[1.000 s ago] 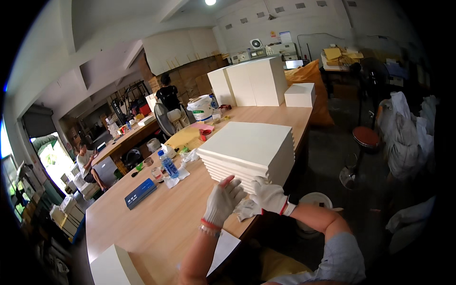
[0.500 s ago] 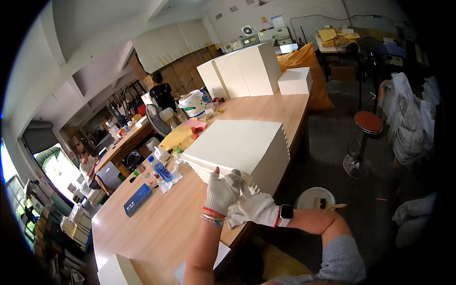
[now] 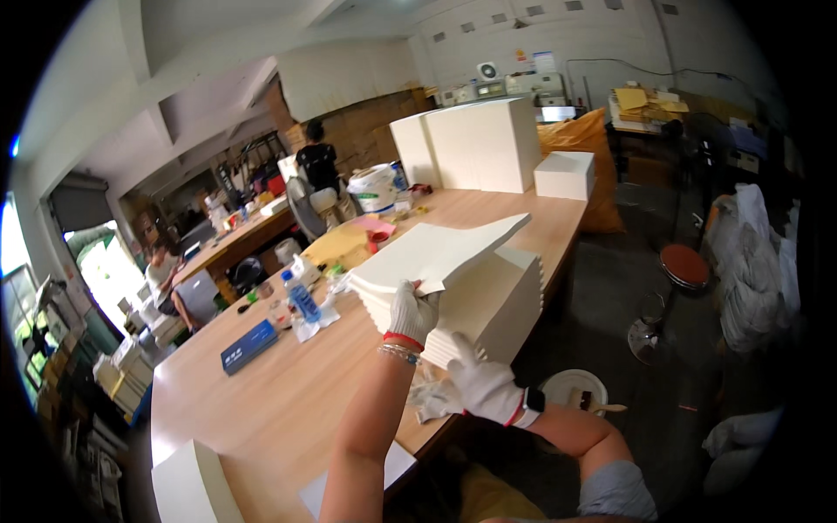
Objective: The person repeatedly assembles notebooks by placing a white cover sheet over a stack of paper, aligning it, and pressing the spine with a blue box. They then stack the finished notebook and repeat the process. At 00:53, the person briefly uses a brush to apply a substance to the spine of a stacked notebook before resuming assembly.
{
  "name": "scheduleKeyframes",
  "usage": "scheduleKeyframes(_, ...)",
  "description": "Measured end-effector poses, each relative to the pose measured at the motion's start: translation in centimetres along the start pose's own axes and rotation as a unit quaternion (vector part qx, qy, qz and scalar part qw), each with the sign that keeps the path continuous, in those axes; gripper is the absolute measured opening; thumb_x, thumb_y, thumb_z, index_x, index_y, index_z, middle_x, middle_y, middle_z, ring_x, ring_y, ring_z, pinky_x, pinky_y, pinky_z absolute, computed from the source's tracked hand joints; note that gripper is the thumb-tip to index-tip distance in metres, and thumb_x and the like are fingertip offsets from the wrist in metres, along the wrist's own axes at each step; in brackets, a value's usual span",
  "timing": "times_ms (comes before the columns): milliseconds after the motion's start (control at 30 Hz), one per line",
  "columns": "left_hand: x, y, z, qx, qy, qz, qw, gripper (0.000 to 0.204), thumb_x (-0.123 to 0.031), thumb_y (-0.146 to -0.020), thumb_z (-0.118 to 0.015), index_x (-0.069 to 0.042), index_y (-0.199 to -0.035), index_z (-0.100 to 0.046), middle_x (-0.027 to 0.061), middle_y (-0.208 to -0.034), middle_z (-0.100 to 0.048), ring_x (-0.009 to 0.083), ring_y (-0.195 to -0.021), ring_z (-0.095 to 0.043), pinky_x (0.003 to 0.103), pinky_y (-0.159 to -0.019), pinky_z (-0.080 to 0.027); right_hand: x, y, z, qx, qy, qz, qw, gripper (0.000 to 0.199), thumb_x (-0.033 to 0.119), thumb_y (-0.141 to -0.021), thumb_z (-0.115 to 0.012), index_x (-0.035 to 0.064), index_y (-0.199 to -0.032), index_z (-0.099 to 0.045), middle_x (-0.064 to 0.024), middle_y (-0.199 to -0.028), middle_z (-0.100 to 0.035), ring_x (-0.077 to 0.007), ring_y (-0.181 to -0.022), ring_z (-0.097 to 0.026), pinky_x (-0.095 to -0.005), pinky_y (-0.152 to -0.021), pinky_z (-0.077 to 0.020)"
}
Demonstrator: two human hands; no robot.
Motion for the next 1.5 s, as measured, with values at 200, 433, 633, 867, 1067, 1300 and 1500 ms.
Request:
scheduleKeyframes(200, -9.8, 9.8, 9.3, 0.007, -0.105, 0.113, 0.988, 0.028, -0.022, -0.092, -0.047, 0.000, -0.108, -0.054, 0.0149, -0.086, -0.066, 0.0246, -0.060, -0.065, 0.028, -0.040, -0.052, -1.0, 0.8, 0.3, -0.158, -0.476, 0.107, 0.858, 0.044, 0.030, -0.095, -0.048, -0.0043, -0.122, -0.050, -0.0206, -0.115, -0.058, -0.0271, -0.095, -0.061, -0.0375, -0.078, -0.0537)
scheduleKeyframes(433, -21.2, 29.4, 23.3, -0.148, -0.171, -0.084, 0.970, 0.042, -0.008, -0.088, -0.048, 0.004, -0.128, -0.044, 0.0187, -0.115, -0.059, 0.0308, -0.103, -0.062, 0.043, -0.087, -0.054, 7.5, -5.8, -9.4, 0.191, -0.793, -0.122, 0.565, 0.048, 0.035, -0.096, -0.054, -0.0028, -0.126, -0.053, -0.0090, -0.098, -0.067, -0.0154, -0.082, -0.065, -0.0257, -0.074, -0.0519)
scheduleKeyframes(633, -23.1, 32.9, 34.5, -0.205, -0.252, -0.037, 0.945, 0.049, 0.002, -0.086, -0.049, -0.002, -0.135, -0.040, 0.0151, -0.123, -0.056, 0.0264, -0.104, -0.062, 0.041, -0.090, -0.054, 9.8, -7.0, -27.2, 0.363, -0.491, -0.059, 0.790, 0.048, 0.034, -0.088, -0.066, -0.0025, -0.118, -0.061, -0.0047, -0.099, -0.067, -0.0104, -0.087, -0.060, -0.0243, -0.076, -0.0465)
scheduleKeyframes(867, -25.5, 33.9, 38.0, -0.314, -0.449, -0.016, 0.837, 0.028, -0.013, -0.086, -0.066, 0.003, -0.107, -0.056, 0.0082, -0.092, -0.064, 0.0143, -0.075, -0.063, 0.029, -0.061, -0.054, 11.3, -6.7, -28.5, 0.327, -0.545, -0.086, 0.767, 0.034, 0.023, -0.089, -0.067, -0.0042, -0.109, -0.063, -0.0016, -0.095, -0.066, -0.0076, -0.083, -0.057, -0.0223, -0.073, -0.0460)
scheduleKeyframes(1067, -25.6, 34.7, 37.5, -0.335, -0.465, -0.022, 0.819, 0.029, -0.014, -0.086, -0.066, 0.002, -0.108, -0.057, 0.0064, -0.090, -0.065, 0.0155, -0.078, -0.064, 0.032, -0.065, -0.054, 11.4, -6.3, -31.1, 0.308, -0.583, -0.074, 0.748, 0.033, 0.022, -0.089, -0.067, -0.0044, -0.108, -0.061, -0.0009, -0.092, -0.066, -0.0060, -0.079, -0.058, -0.0220, -0.069, -0.0471)
scheduleKeyframes(1300, -24.2, 40.7, 31.9, -0.390, -0.789, -0.124, 0.458, 0.046, -0.026, -0.079, -0.070, -0.004, -0.118, -0.056, 0.0140, -0.103, -0.063, 0.0308, -0.098, -0.061, 0.040, -0.086, -0.047, 12.0, -6.4, -29.5, 0.316, -0.505, -0.051, 0.802, 0.036, 0.026, -0.088, -0.067, -0.0024, -0.110, -0.061, -0.0046, -0.093, -0.067, -0.0088, -0.082, -0.058, -0.0246, -0.073, -0.0470)
scheduleKeyframes(1500, -18.5, 44.1, 29.5, -0.321, -0.816, -0.189, 0.442, 0.059, -0.012, -0.068, -0.079, -0.005, -0.122, -0.056, 0.0172, -0.122, -0.059, 0.0333, -0.119, -0.052, 0.042, -0.099, -0.040, 11.5, -7.1, -28.7, 0.317, -0.425, 0.002, 0.848, 0.041, 0.032, -0.088, -0.065, -0.0031, -0.110, -0.061, -0.0074, -0.091, -0.068, -0.0121, -0.081, -0.059, -0.0273, -0.074, -0.0470)
Point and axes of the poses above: each hand's wrist, its own y-axis away from the middle knuckle, its own z-axis out of the back of the hand, x = y × z, the point moved 10 cm from there along -y, towards the middle knuckle
